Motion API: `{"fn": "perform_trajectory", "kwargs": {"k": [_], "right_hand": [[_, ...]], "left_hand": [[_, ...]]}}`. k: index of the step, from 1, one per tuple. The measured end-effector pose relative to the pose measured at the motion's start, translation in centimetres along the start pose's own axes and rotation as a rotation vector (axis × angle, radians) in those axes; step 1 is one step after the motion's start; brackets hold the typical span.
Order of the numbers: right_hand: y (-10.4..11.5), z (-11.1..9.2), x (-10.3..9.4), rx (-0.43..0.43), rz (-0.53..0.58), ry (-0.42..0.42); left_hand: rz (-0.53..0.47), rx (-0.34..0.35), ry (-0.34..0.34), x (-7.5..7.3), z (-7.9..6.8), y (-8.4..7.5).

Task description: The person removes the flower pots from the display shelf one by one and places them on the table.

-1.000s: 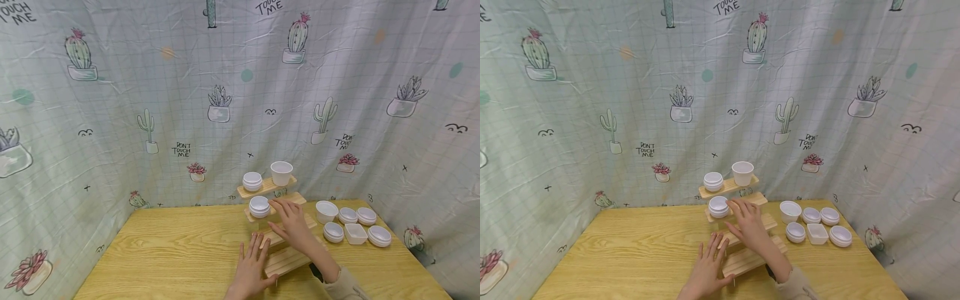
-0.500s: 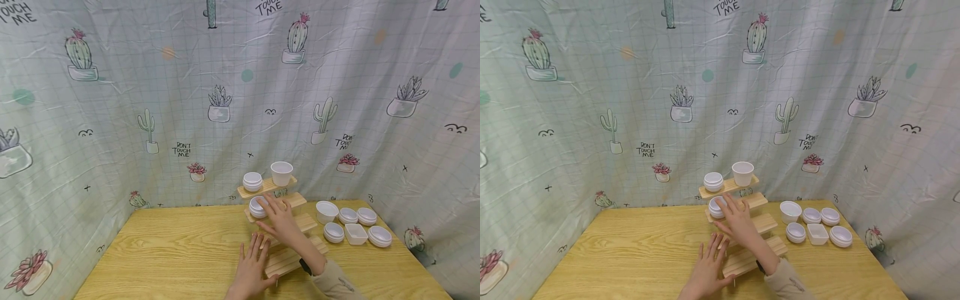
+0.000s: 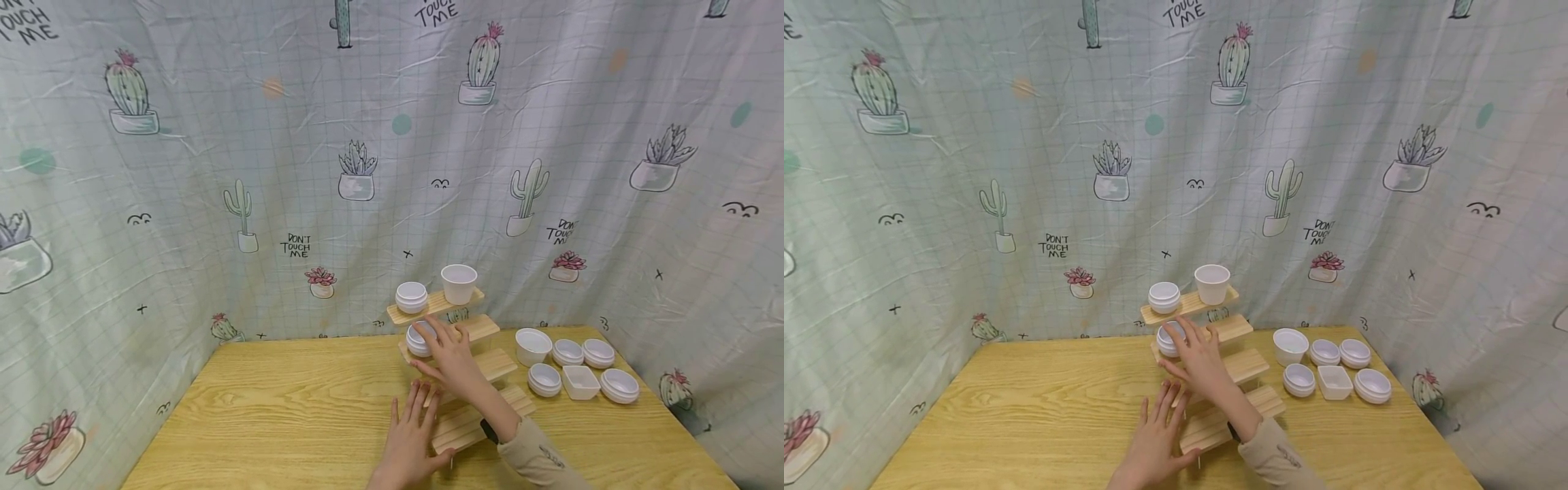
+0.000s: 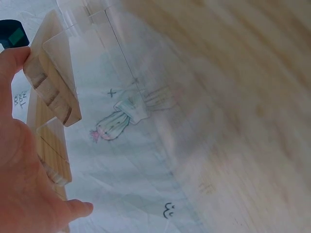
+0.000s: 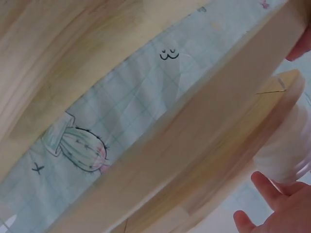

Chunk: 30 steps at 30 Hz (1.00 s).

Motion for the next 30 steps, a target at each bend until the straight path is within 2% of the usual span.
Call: {"fn": "perform_trajectory", "kwargs": {"k": [7,12,20,30], "right_hand": [[-0.21,0.15,0.23,-0.015,-0.014,-0.033],[-0.41,0.18,0.44,-0.004,-0.015,-0.027],[-0.59,0.30,0.69,0.013,-0.008,-0.007],[-0.54,0.17,0.55,0.010,0.003,-0.030]], "left_hand": [[0.013,0.003,-0.007,-0.26,0.01,-0.04],[0.017,0.004,-0.018,-0.38,0.00,-0.04],[0.005,-0.004,0.002,-0.23,0.06,0.10],[0.021,0.000,-0.005,-0.01,-0.04,0.11]]}}
Point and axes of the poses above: each hand's wrist, its own z-axis towards the middle knuckle, its own x-axis out of the palm, y = z × x, the point moved 8 cm from there along z, towards the middle knuckle, and after that the axes turned 1 degree about -x, right-handed, at the moved point
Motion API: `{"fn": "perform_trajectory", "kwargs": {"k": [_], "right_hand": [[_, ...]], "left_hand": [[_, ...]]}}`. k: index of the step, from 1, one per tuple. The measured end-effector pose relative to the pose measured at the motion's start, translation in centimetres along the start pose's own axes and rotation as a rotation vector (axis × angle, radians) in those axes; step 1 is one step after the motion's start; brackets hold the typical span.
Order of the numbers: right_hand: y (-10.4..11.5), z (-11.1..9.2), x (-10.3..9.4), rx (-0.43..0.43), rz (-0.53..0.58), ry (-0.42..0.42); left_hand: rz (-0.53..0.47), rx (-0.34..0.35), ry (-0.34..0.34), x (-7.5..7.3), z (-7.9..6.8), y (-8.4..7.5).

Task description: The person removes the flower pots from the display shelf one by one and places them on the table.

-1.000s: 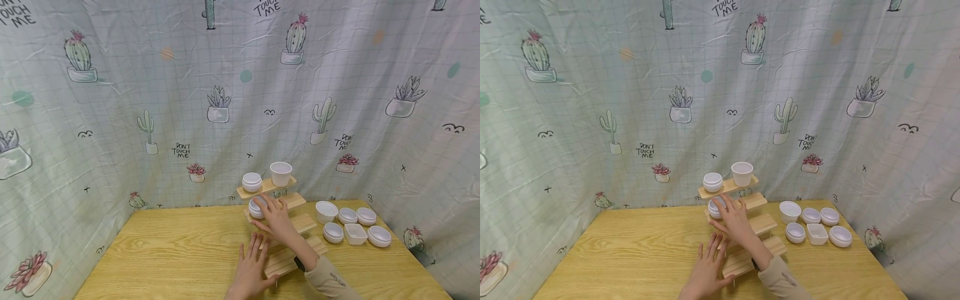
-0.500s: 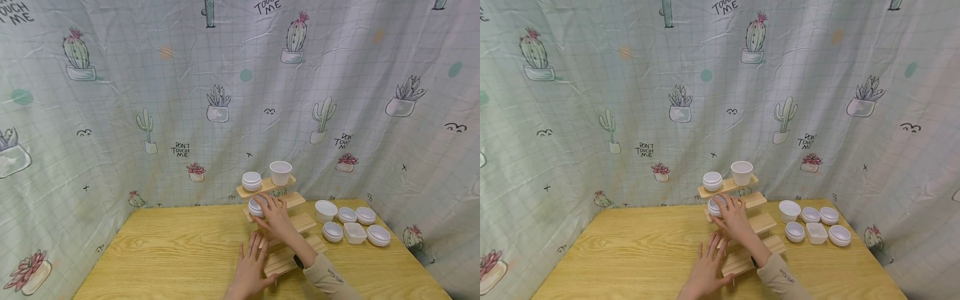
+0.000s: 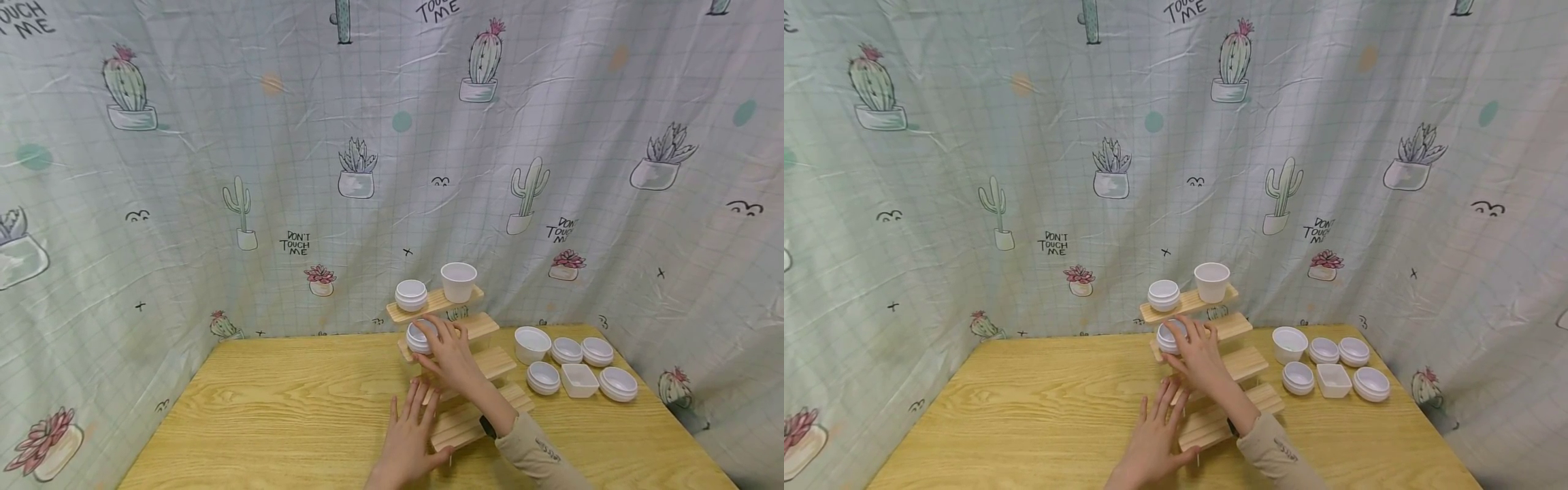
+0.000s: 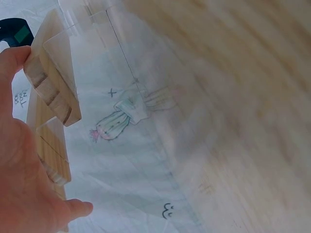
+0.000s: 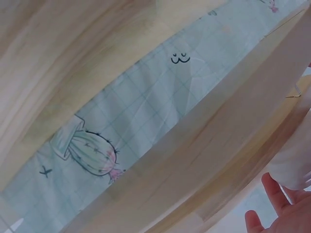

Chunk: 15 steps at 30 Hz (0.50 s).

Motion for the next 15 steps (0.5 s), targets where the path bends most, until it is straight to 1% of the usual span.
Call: {"fn": "perform_trajectory", "kwargs": {"k": [7,11,15], "right_hand": [[-0.02,-0.07,-0.05,0.003,0.008,0.001],[-0.05,-0.13,-0.04,0.009,0.008,0.011],[-0.02,-0.17,-0.16,0.002,0.011,0.005]], "left_hand": [[0.015,0.009,0.000,0.05,0.04,-0.06],[0.021,0.003,0.008,0.03,0.08,-0.09],[0.015,-0.003,0.012,-0.05,0.16,-0.12]]}}
Point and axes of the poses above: each hand's wrist, its own z-axis towards the middle knuckle, its own x-axis out of the palm, y = z × x, the point moved 8 cm from there along z, towards the middle knuckle, and after that the axes turned 1 degree about -x, right-handed, at the moved point
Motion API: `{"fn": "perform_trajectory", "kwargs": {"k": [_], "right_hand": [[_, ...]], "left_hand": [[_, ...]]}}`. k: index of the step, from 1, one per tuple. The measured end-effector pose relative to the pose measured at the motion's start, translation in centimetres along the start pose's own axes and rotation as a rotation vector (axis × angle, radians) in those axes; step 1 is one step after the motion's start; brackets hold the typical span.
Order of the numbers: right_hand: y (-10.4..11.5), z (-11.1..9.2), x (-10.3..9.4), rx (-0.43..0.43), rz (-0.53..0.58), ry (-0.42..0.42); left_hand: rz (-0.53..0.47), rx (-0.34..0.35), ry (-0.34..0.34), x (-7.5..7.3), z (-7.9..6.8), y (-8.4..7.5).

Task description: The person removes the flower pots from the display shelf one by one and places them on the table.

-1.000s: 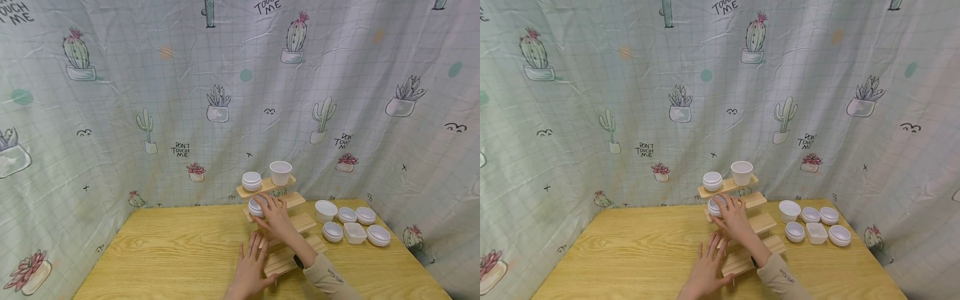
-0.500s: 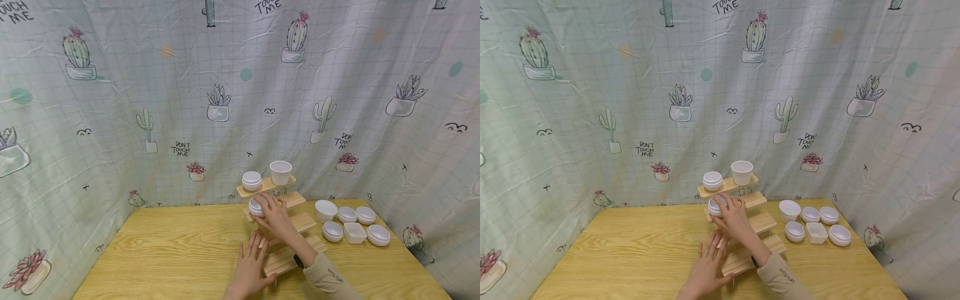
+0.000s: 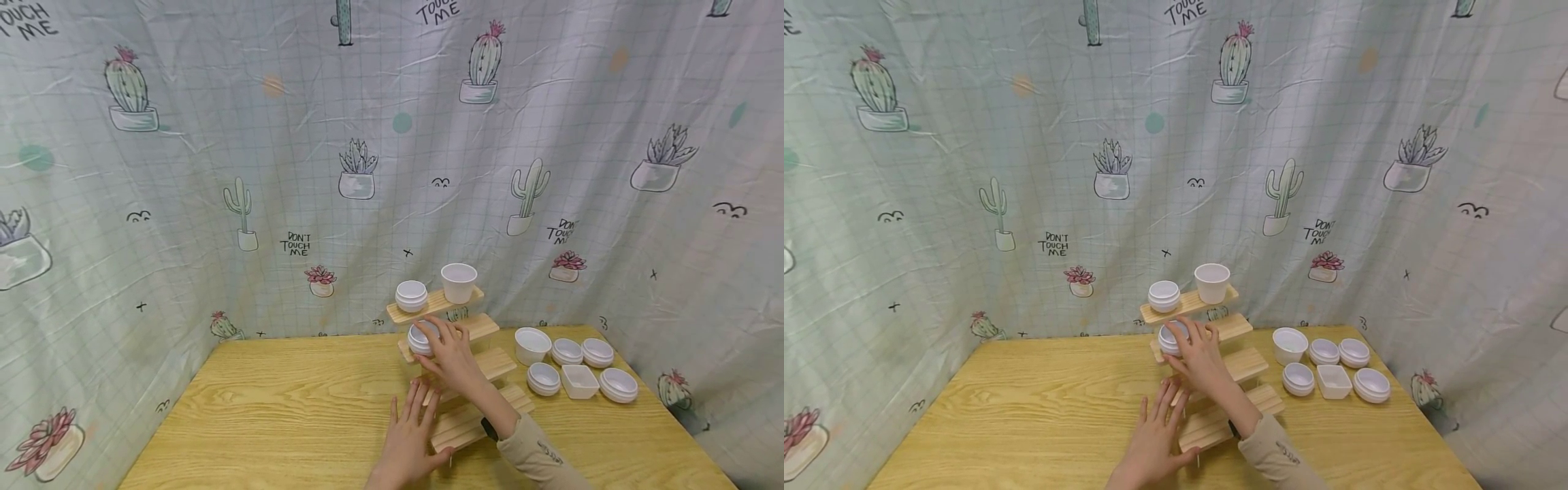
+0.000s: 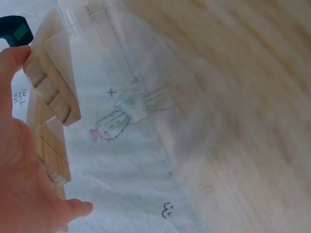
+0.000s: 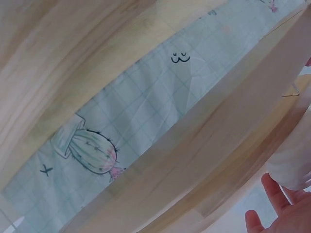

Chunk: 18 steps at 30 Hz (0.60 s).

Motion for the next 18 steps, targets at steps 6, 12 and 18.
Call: {"fn": "perform_trajectory", "kwargs": {"k": [6,12,18], "right_hand": [[0.12,-0.15,-0.28,-0.019,-0.008,-0.015],[0.38,-0.42,-0.65,-0.031,-0.031,-0.020],[0.53,-0.97,-1.00,-0.029,-0.032,-0.012]], "left_hand": [[0.004,0.005,-0.006,0.01,-0.01,-0.06],[-0.011,0.005,0.001,0.01,-0.09,-0.07],[-0.034,0.002,0.010,-0.12,-0.17,-0.07]]}}
Point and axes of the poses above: each hand's wrist, its own z-axis towards the middle knuckle, its own x-axis out of the palm, y = z × x, the point moved 8 cm from there along z, towards the middle knuckle, and after that the axes turned 1 degree about -x, right-handed, at the moved point
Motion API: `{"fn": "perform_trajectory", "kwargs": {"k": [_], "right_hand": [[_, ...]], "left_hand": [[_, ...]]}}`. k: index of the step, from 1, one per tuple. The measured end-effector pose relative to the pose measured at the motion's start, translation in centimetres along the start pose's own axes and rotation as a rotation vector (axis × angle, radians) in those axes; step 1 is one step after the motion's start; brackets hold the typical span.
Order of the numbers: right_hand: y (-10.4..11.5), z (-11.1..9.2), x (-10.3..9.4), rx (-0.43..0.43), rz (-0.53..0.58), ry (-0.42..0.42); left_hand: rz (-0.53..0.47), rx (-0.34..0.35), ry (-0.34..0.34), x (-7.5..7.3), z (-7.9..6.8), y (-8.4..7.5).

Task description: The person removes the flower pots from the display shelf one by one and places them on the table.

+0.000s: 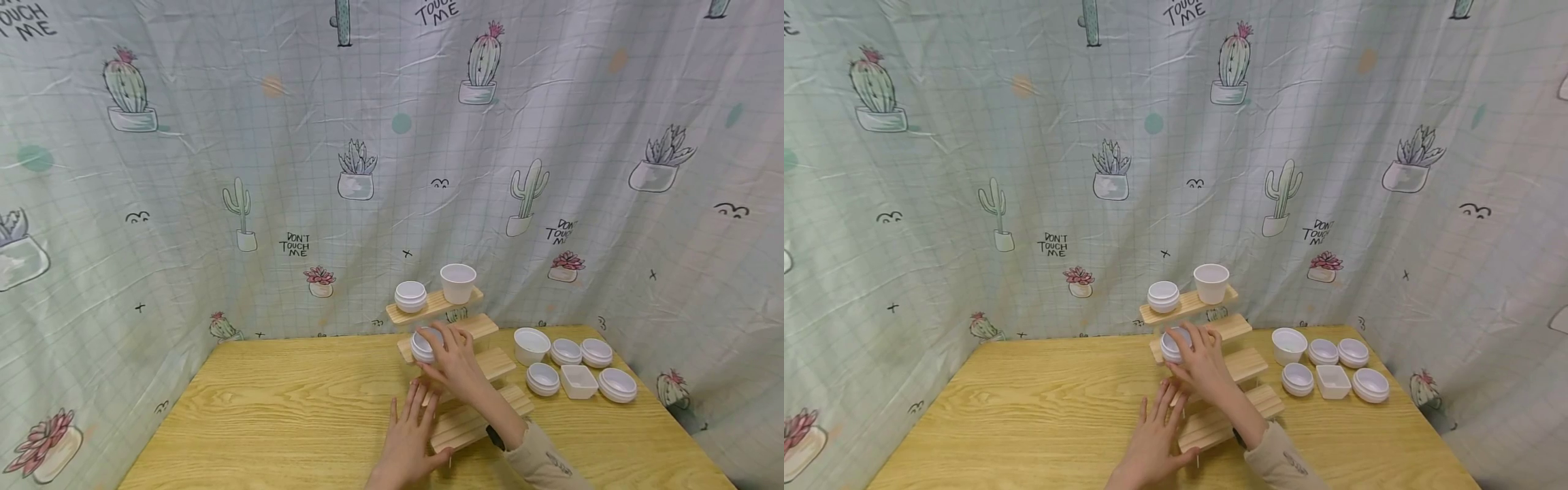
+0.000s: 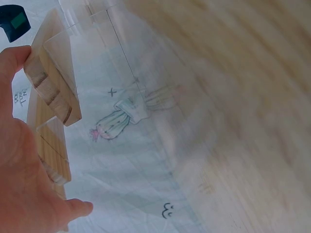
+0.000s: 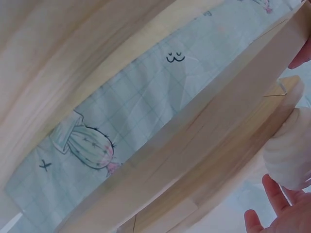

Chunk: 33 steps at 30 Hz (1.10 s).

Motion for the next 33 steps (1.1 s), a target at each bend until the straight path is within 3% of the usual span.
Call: {"fn": "perform_trajectory", "kwargs": {"k": [10,33], "right_hand": [[0.0,-0.9,-0.6,-0.024,-0.007,-0.018],[-0.7,-3.2,-2.7,-0.007,0.004,-0.021]], "left_hand": [[-0.005,-0.011,0.010,0.1,-0.1,0.1],[0.021,-0.002,-0.054,-0.2,0.0,0.0]]}}
Point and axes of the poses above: each hand's wrist, its own z-axis towards the middle knuckle, its own x-axis out of the palm, y = z × x, the point moved 8 cm from there along z, towards the middle knuckle, and after that the axes turned 1 degree about -x, right-handed, at the moved point
